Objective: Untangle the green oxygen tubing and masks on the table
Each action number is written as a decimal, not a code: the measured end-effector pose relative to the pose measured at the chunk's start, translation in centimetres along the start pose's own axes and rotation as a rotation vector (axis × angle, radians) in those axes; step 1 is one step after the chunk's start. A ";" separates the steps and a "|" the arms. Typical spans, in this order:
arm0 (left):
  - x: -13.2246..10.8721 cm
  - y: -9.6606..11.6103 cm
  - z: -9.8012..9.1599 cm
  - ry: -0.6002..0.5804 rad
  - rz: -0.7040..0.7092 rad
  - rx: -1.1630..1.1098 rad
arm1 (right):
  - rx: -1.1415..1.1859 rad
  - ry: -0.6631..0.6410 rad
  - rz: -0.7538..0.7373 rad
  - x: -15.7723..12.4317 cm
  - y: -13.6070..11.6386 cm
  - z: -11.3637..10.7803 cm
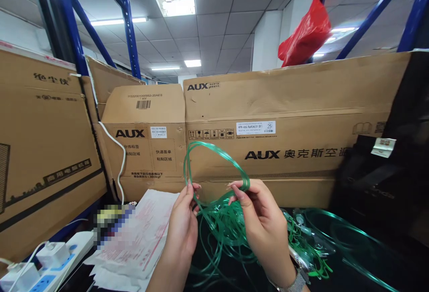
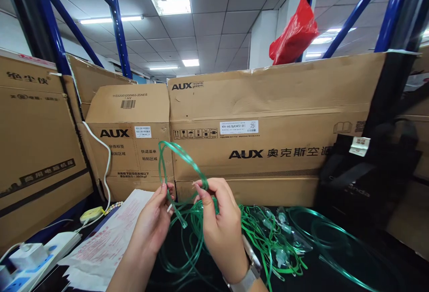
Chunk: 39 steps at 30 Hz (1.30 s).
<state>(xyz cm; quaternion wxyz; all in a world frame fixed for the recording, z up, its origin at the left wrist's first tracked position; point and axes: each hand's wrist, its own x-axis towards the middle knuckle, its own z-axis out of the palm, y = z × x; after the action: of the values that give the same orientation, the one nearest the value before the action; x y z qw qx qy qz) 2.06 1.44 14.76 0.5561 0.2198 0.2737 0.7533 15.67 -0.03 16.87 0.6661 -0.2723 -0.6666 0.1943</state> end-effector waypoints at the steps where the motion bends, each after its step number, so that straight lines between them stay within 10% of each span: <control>1: 0.2 0.3 0.1 -0.024 0.017 0.011 | -0.029 -0.008 -0.037 -0.1 0.0 -0.1; 14: 0.7 1.3 -0.7 0.022 -0.022 0.149 | -0.309 0.000 -0.367 -0.3 0.2 0.3; 28: 0.2 1.0 0.0 -0.212 -0.236 -0.090 | -0.310 0.062 -0.360 -0.3 0.1 0.6; 39: 0.6 0.3 0.0 -0.234 -0.175 0.335 | -0.182 -0.069 -0.252 -0.6 -0.7 0.4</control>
<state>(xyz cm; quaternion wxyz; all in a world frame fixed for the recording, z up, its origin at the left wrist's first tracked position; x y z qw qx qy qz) 1.63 1.96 14.95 0.6031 0.3704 0.3467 0.6156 15.23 -0.92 16.82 0.6345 -0.2390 -0.7329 0.0571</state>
